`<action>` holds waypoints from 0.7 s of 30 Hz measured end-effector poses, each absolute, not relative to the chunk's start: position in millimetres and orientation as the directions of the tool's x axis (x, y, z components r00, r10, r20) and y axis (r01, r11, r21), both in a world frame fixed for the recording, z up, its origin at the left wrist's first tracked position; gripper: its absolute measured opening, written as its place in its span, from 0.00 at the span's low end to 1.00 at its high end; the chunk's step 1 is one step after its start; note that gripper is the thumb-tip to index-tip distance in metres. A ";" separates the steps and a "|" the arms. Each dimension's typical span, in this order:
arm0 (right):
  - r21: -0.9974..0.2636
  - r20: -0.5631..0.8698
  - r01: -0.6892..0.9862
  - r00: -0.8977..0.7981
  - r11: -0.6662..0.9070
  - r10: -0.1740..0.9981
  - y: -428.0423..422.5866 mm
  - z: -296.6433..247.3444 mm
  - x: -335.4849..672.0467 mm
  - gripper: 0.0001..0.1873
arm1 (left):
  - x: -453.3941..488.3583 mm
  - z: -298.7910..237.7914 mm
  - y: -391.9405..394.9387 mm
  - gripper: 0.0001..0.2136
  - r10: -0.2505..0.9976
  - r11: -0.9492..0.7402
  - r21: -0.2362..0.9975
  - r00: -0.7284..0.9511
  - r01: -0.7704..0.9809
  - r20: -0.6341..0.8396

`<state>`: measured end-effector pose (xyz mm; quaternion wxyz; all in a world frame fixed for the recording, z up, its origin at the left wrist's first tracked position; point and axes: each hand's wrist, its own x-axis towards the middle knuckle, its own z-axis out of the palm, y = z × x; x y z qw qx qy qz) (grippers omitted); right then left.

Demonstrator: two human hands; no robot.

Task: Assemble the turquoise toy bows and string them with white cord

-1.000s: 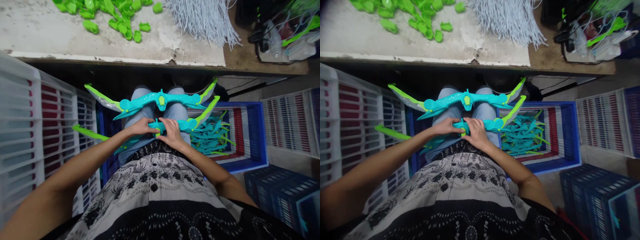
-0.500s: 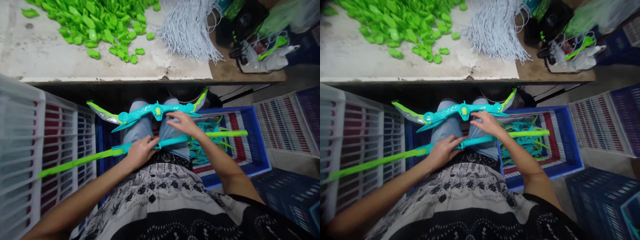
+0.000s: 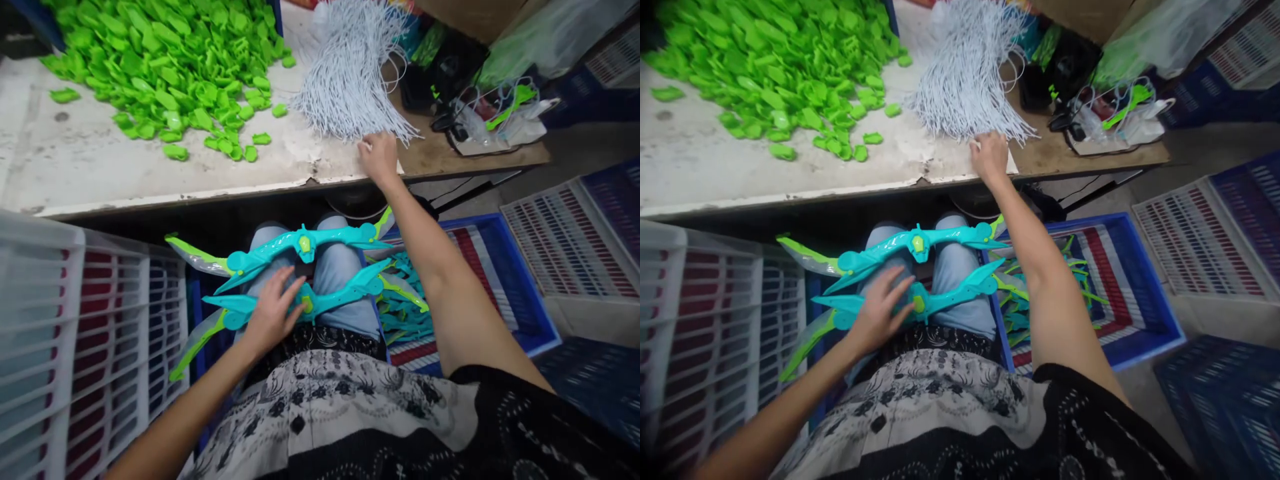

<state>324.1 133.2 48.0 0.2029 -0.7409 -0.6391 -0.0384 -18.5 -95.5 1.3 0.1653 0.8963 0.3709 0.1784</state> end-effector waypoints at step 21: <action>-0.327 0.218 0.900 0.370 -0.289 0.903 153.6 75.0 316.1 0.12 | -1.0 1.6 -8.1 0.23 0.891 -0.438 0.042 0.440 0.898 -0.115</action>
